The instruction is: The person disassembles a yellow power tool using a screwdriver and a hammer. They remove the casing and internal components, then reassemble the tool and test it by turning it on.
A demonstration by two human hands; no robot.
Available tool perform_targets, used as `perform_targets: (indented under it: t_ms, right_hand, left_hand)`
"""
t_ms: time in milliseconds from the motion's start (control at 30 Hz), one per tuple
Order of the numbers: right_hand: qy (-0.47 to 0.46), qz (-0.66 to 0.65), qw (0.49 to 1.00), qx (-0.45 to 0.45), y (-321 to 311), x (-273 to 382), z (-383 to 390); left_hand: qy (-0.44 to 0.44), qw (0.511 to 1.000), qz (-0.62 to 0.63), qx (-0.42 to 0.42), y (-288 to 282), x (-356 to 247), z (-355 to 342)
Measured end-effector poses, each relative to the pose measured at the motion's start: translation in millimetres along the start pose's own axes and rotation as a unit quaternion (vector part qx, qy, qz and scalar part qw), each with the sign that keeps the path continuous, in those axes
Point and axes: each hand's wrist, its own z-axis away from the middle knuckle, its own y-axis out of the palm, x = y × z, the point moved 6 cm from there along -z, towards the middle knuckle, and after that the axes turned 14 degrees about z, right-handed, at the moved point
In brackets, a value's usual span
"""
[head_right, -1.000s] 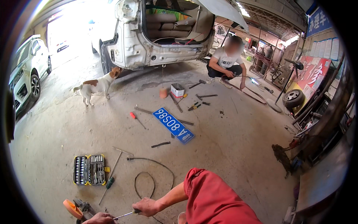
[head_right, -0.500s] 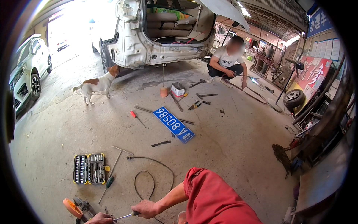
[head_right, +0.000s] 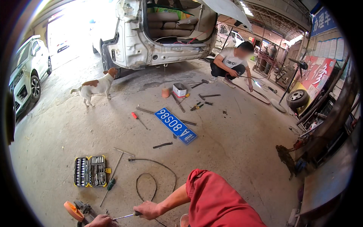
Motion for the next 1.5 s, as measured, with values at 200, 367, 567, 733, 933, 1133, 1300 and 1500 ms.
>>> perform_targets:
  t_ms: [200,367,567,733,933,1133,1300,1500]
  right_hand:
    - [-0.003,-0.001,1.000,-0.010,-4,-2,2]
    - [-0.028,-0.010,0.999,-0.035,6,3,4]
    - [0.007,-0.043,0.999,0.001,4,-7,10]
    - [0.012,-0.048,0.999,0.001,3,1,8]
    - [0.019,-0.060,0.998,-0.005,2,-7,6]
    - [0.011,-0.055,0.998,-0.008,4,-13,10]
    - [0.002,-0.061,0.997,-0.043,7,-16,11]
    - [-0.007,-0.101,0.994,-0.031,2,-5,9]
  left_hand:
    - [-0.012,1.000,-0.002,-0.006,10,-11,6]
    - [-0.038,0.999,-0.004,0.001,6,2,11]
    - [0.002,1.000,0.009,0.018,13,-5,2]
    - [0.001,1.000,0.012,-0.007,9,-6,4]
    - [0.051,0.998,0.032,-0.033,17,-19,3]
    - [0.061,0.996,0.058,-0.032,18,-16,-4]
    - [0.050,0.995,0.083,-0.030,13,-11,-4]
    - [0.022,0.995,0.101,0.011,-3,0,-21]
